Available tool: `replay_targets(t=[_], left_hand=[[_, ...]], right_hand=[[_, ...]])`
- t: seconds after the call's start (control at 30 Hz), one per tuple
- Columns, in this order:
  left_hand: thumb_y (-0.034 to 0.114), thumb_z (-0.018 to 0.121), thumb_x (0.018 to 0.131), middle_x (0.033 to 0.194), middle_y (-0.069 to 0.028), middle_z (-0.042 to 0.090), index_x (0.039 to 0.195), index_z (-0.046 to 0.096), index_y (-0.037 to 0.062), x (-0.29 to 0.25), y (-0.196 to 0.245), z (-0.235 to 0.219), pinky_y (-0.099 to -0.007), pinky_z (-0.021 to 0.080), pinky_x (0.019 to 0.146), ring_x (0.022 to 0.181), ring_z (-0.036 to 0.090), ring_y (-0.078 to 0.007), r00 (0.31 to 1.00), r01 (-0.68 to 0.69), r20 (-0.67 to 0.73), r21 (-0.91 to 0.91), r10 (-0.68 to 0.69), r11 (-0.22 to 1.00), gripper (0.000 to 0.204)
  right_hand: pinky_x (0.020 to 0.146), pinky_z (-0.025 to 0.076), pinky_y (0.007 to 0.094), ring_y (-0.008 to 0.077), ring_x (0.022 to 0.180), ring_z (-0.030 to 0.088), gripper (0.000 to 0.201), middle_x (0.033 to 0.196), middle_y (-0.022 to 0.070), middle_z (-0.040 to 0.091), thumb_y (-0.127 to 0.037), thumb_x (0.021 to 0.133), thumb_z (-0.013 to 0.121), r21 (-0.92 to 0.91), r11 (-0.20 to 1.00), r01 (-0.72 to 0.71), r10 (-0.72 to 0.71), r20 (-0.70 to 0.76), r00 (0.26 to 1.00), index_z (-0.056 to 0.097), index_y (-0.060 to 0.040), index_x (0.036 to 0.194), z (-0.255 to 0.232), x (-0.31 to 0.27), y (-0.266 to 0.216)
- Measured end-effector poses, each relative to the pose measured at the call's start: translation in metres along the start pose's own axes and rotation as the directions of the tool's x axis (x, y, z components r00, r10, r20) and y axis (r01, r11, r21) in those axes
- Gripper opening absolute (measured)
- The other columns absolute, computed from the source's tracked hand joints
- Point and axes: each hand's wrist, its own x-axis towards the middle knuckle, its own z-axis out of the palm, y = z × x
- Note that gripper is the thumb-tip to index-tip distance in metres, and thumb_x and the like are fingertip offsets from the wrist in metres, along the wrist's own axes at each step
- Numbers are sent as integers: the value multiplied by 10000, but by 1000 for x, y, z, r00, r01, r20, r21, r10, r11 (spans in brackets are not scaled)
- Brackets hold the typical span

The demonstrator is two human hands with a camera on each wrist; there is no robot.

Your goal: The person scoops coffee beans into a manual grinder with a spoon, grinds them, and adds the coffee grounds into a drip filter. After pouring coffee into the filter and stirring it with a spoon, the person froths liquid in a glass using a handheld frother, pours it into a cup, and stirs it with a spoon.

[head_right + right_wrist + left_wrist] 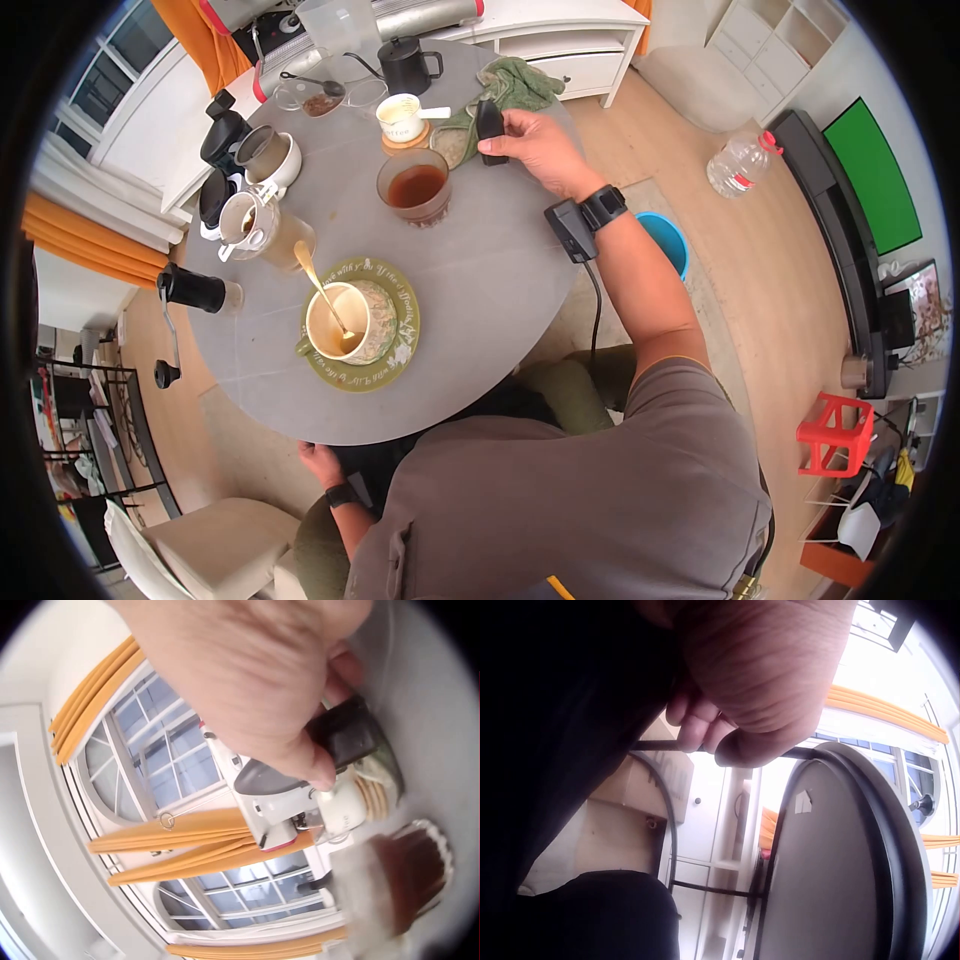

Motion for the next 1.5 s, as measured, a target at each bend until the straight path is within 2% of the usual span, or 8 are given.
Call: replay_targets(t=[0.27, 0.6, 0.9, 1.1, 1.17, 1.27, 1.43, 1.5], left_hand=[[94, 601, 931, 965, -167, 743, 1037, 664, -94, 0, 1, -3, -377, 528, 810, 874, 673, -232, 1000, -12, -16, 104, 14, 994, 224], [85, 611, 947, 967, -159, 753, 1038, 674, -81, 3, -9, -4, -370, 536, 838, 888, 689, -233, 999, -40, 11, 152, 39, 988, 199], [91, 654, 906, 933, -117, 740, 994, 675, -78, 6, -20, -7, -343, 530, 822, 860, 660, -187, 1000, 28, 4, 62, -28, 998, 192], [94, 669, 915, 963, -106, 737, 1020, 671, -76, 4, -11, -6, -334, 529, 847, 889, 661, -177, 999, 42, 11, 55, -42, 998, 200], [88, 670, 920, 978, -105, 737, 1035, 669, -77, 2, -11, -5, -333, 529, 860, 901, 665, -178, 999, 48, 10, 30, -49, 998, 202], [73, 670, 923, 995, -106, 739, 1055, 666, -78, 2, -7, -2, -335, 529, 877, 920, 674, -182, 1000, 8, 8, -43, -7, 999, 200], [82, 668, 925, 1045, -118, 743, 1066, 674, -75, 6, -11, -5, -324, 519, 906, 971, 677, -186, 997, 49, 59, 50, -52, 998, 212], [88, 663, 927, 1049, -119, 743, 1075, 676, -74, 7, -10, -6, -327, 517, 911, 974, 676, -191, 997, 42, 68, 38, -45, 998, 219]], right_hand=[[689, 458, 272, 88, 748, 511, 241, 811, -10, 607, -154, 838, 841, -443, 896, 39, -116, -147, 982, 667, -26, 944, -4, 20, 29], [690, 468, 299, 119, 745, 522, 306, 790, 20, 592, -175, 820, 848, -451, 892, 45, -87, -74, 993, 610, 1, 895, -14, 29, 32], [803, 518, 295, 142, 858, 615, 449, 945, 64, 690, -141, 811, 837, -545, 837, 45, -91, -58, 994, 652, 30, 1183, -9, 23, 20], [874, 520, 316, 168, 969, 614, 593, 1060, 66, 669, -155, 804, 845, -394, 919, 30, -56, -54, 997, 577, 27, 1301, -9, 13, 13], [893, 501, 312, 166, 1006, 589, 590, 1080, 62, 636, -150, 803, 840, -514, 857, 44, -202, -257, 945, 576, 23, 1301, -6, 1, 8], [900, 486, 305, 159, 1009, 576, 591, 1094, 65, 608, -147, 804, 833, -472, 861, 187, -376, -346, 860, 577, 1, 1315, 3, -24, -6], [922, 484, 323, 186, 1065, 578, 794, 1208, 106, 593, -197, 771, 886, -387, 885, 259, -333, -140, 932, 492, -38, 1442, 58, -48, -21], [971, 482, 353, 251, 1221, 555, 1052, 1327, 171, 562, -261, 712, 946, -490, 814, 311, -350, 14, 937, 347, -40, 1549, 77, -45, -15]])
